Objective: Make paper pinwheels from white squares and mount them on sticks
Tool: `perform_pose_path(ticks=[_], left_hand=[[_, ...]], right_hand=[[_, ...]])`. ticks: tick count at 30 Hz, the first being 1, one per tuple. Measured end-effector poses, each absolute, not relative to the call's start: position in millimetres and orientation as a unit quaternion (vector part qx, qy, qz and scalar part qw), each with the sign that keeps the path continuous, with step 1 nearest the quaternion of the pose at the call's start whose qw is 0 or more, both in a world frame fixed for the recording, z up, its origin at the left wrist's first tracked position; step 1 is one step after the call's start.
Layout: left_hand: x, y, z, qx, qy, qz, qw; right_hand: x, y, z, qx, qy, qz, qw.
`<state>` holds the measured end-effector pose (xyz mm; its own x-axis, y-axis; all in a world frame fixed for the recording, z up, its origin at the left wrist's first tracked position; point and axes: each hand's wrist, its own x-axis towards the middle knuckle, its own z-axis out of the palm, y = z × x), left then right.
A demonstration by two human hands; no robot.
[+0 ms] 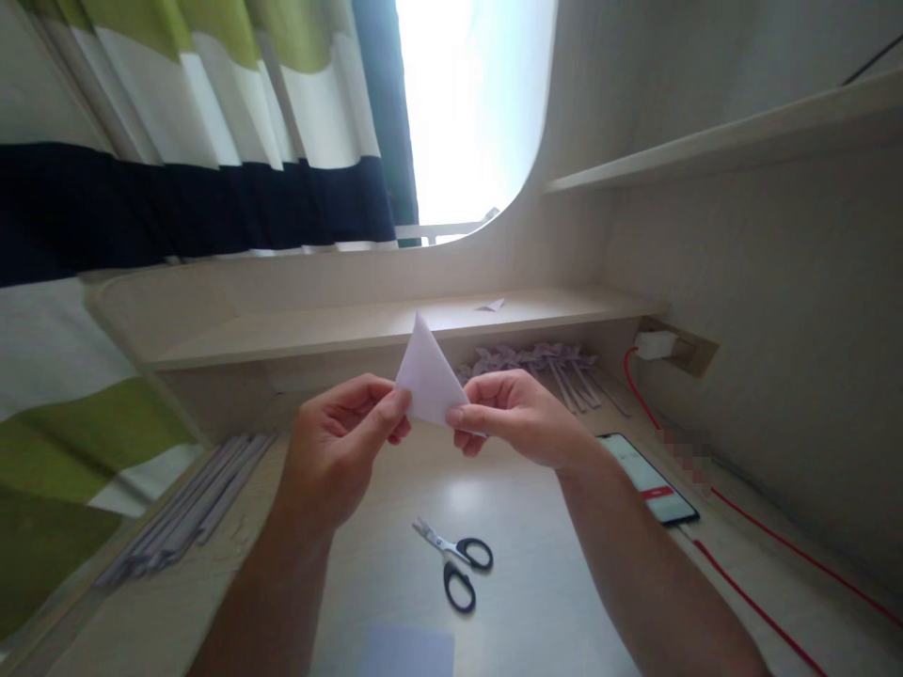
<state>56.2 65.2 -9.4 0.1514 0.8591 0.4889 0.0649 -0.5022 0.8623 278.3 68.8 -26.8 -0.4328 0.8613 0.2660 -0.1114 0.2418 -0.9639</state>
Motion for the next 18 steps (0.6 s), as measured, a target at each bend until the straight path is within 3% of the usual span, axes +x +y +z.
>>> perform_pose_path(ticks=[18], left_hand=[[47, 90, -22, 0.634, 0.281, 0.603, 0.394]], right_hand=[[289, 57, -16, -0.328, -0.698, 0.435, 0.464]])
